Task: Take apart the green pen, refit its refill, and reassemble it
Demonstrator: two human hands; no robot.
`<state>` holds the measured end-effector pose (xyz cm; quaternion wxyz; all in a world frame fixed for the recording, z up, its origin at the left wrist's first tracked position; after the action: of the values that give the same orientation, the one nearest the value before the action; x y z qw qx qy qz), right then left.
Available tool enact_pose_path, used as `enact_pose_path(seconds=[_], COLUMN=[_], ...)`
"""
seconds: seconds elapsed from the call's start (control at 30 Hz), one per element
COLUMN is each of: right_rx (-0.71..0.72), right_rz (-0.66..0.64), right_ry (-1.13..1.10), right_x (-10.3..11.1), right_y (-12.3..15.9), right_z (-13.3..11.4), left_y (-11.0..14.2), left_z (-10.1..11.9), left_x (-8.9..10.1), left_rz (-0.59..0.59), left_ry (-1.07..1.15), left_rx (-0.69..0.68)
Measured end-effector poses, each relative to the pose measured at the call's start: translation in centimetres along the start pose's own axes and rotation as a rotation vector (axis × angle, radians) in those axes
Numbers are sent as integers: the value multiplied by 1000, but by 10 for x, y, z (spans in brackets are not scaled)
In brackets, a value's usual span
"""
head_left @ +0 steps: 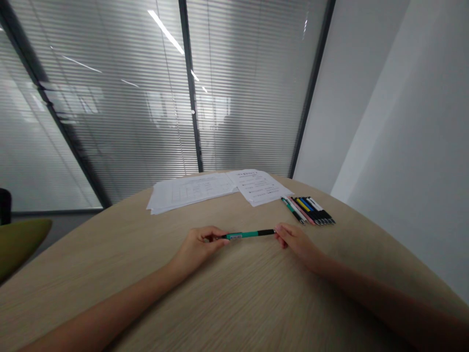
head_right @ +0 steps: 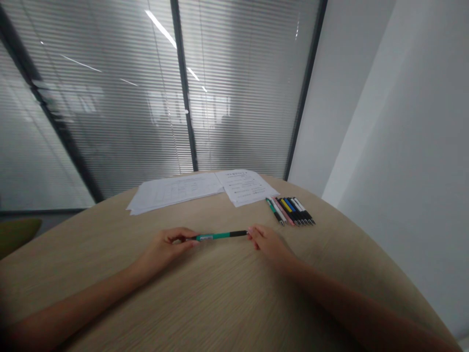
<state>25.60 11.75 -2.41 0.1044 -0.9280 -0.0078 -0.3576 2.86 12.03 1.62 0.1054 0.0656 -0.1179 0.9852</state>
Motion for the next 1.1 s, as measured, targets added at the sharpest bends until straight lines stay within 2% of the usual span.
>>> enact_pose_path(seconds=[0.27,0.43,0.63,0.87,1.1], right_rx=[9,29,49,-13,-5], right_rz=[10,22,-2,-62,-5], right_ry=[8,17,-5,-140,-203], right_x=[3,4,4,-2,-1], right_y=[1,1,3,4,4], right_z=[-4,-5,-9,-6,-7], left_y=[1,3,3,3,0], left_z=[-13,-13,-12,-11,-12], left_x=[-4,-6,-5,-2,2], left_rz=[-38,-42,-35,-29,-32], left_ry=[76,102,83,71,52], left_rx=[115,153,168,169,148])
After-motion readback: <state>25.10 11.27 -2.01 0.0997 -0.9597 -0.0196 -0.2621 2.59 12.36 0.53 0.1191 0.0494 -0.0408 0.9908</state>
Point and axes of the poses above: each hand's wrist, its own y-axis away from the middle knuckle, its own x-axis out of the back of the hand, z = x × y, the point moved 8 cm from there along -y, towards the middle knuckle, and after that the axes turned 12 degrees about y, right-handed, at the moved point
